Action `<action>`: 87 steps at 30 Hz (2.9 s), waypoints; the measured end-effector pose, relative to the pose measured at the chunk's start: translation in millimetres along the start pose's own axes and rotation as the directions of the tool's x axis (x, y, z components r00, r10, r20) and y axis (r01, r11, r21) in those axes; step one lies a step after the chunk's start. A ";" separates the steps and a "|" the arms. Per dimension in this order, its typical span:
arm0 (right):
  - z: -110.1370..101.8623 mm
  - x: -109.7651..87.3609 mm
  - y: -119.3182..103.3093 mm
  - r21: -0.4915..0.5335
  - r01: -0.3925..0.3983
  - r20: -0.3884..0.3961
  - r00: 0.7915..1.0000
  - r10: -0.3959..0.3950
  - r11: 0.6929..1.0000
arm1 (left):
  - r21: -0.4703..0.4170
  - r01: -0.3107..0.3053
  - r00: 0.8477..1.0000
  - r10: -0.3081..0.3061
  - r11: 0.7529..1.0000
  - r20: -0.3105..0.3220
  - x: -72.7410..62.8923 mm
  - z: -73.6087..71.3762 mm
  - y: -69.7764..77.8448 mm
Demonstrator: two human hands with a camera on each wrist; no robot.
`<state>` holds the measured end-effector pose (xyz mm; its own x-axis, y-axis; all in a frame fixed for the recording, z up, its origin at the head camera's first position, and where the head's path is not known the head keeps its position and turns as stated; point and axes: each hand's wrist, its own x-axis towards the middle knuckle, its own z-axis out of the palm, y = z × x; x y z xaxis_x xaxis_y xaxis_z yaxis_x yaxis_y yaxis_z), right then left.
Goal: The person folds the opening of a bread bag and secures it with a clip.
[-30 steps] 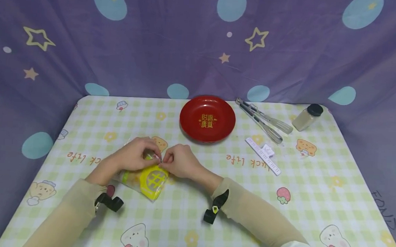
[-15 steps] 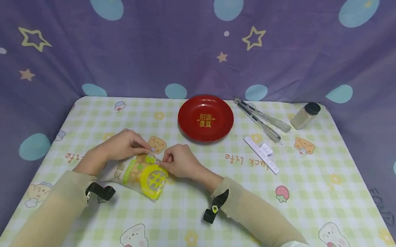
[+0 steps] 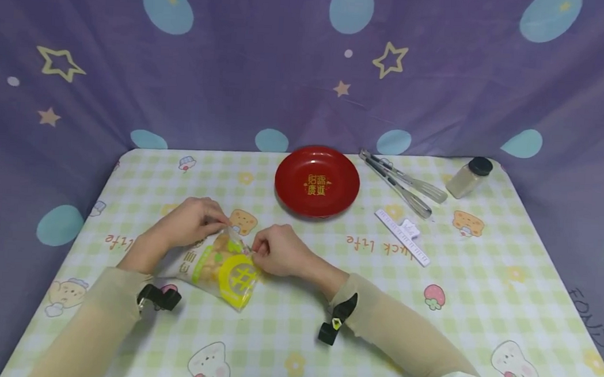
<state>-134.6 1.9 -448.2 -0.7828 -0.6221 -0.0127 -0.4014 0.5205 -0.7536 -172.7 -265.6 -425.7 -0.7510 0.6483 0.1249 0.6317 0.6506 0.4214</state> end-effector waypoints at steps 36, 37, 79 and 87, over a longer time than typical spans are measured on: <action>-166.8 -106.5 88.4 -0.240 -0.178 -0.370 0.926 0.079 0.954 | 0.060 0.066 0.998 -0.067 0.996 0.008 -0.9 3.7 3.4; -169.7 -109.9 90.8 -0.248 -0.190 -0.374 0.923 0.087 0.950 | 0.059 0.066 0.998 -0.066 0.996 0.007 -0.9 3.9 3.4; -181.7 -153.9 125.4 -0.373 -0.400 -0.248 0.912 0.325 0.837 | 0.187 0.128 0.992 -0.129 0.974 -0.006 -2.2 5.2 11.4; -189.0 -154.3 116.7 -0.332 -0.340 -0.246 0.932 0.267 0.880 | 0.185 0.128 0.991 -0.131 0.974 0.004 -0.5 5.3 12.6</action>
<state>-150.5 269.2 -410.0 -0.9536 -0.2966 -0.0518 -0.2447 0.8636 -0.4409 -163.3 -255.6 -425.2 -0.8264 0.5593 0.0647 0.5551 0.7900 0.2603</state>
